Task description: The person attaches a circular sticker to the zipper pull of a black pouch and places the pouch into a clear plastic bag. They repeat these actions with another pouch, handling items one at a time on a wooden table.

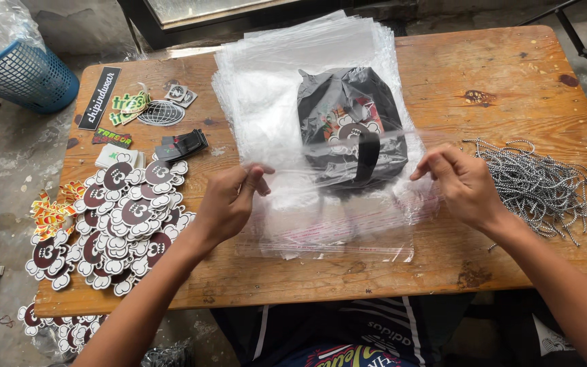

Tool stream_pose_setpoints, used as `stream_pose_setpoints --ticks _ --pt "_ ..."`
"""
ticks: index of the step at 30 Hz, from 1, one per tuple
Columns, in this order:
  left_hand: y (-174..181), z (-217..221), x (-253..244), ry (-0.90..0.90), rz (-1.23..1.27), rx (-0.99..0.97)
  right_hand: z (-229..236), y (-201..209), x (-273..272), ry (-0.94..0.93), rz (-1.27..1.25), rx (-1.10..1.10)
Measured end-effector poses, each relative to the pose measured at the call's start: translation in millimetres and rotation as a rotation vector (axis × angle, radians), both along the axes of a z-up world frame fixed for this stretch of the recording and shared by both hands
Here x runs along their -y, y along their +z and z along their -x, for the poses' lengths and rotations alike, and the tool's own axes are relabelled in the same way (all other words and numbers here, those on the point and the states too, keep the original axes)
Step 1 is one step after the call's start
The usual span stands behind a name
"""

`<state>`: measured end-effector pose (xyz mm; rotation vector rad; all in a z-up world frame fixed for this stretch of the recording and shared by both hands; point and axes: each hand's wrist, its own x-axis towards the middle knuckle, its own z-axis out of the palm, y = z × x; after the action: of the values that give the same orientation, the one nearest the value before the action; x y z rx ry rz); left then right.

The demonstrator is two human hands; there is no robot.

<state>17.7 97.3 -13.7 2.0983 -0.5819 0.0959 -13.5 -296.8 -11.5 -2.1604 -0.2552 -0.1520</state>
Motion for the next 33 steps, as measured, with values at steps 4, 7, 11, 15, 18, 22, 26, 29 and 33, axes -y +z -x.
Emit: stream_pose_setpoints --ticks 4,7,11,15,18,22,26,29,33 --pt "11 2 9 0.051 0.06 0.187 -6 2 2 0.033 0.07 0.256" --pt "13 1 10 0.001 0.206 0.377 -10 1 3 0.184 -0.064 0.471" --pt "-4 -4 7 0.037 0.284 0.033 -11 -10 -3 0.089 0.065 0.3" --pt "-7 -2 15 0.21 0.28 -0.021 -15 -12 -17 -0.004 -0.053 0.042" --pt "-8 -4 18 0.33 -0.007 0.26 -17 0 -27 -0.088 -0.053 -0.076" --pt "-20 -6 25 0.466 -0.261 0.395 -25 7 -36 -0.154 -0.009 -0.133" --pt "-31 -11 26 0.53 -0.572 0.319 -30 14 -46 -0.233 0.13 -0.26" --pt "-25 -10 29 0.545 -0.71 0.315 -36 11 -46 -0.252 0.225 -0.311" --pt "-17 -7 30 0.521 -0.797 0.304 -42 5 -43 -0.253 0.333 -0.358"
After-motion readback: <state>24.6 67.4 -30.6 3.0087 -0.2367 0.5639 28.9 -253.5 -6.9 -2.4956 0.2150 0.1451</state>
